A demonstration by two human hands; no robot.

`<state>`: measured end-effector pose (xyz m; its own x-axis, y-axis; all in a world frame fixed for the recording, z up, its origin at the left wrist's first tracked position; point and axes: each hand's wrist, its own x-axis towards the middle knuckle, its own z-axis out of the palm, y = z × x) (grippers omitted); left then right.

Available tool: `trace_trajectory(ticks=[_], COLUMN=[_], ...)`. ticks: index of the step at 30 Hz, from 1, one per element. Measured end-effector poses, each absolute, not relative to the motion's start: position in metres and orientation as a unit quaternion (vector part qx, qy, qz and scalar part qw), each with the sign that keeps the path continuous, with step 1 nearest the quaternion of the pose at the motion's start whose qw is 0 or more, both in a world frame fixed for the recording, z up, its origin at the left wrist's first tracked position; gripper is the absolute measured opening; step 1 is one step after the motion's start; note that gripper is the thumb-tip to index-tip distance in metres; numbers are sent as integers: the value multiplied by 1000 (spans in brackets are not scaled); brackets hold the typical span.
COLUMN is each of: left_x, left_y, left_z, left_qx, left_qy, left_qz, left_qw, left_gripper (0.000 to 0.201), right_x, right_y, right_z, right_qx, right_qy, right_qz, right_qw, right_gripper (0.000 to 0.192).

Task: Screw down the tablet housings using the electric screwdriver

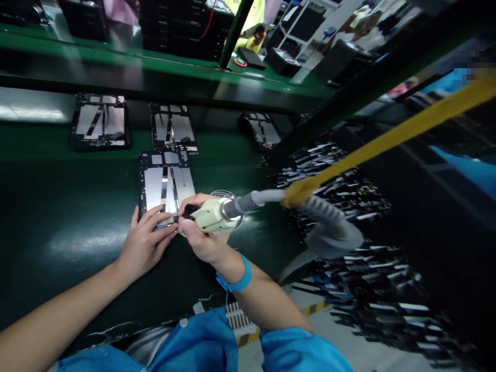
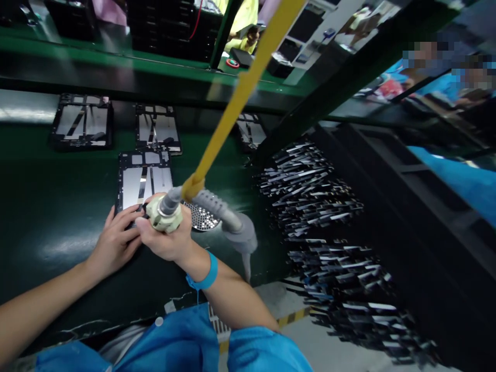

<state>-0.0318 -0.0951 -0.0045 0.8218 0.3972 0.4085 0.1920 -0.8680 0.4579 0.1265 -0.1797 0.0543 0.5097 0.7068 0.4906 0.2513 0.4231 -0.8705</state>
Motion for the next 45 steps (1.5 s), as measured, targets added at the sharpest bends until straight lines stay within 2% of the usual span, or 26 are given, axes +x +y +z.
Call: trace_trajectory(ticks=[5,9,12,16,22,37,45], left_x=[-35,-33,-32,-31,-33,-32,-29], left_y=[-91,-90,-92,-93,-92,-92,-94], left_z=[-10,-12,-12,-12,-13,-13,-11], left_qx=[933,932,933,934,935,933,925], left_qy=[150,148,152,153,150,154,166], left_qz=[259,264,261,259,258,257,260], left_qw=[200,200,196,193,192,201,222], left_gripper=[29,23,21,22,22,22,25], right_x=[120,137,173,222,243,247,219], right_y=[-177,-178,-178,-176,-175,-175,-176], right_z=[54,59,63,54,35,30,64], right_qx=[-525,-511,-532,-600,-623,-632,-577], right_qy=[-481,-445,-362,-290,-271,-248,-257], right_qz=[144,126,33,-54,-55,-47,-62], right_qw=[687,725,765,743,732,733,773], right_gripper=[25,27,21,22,29,30,22])
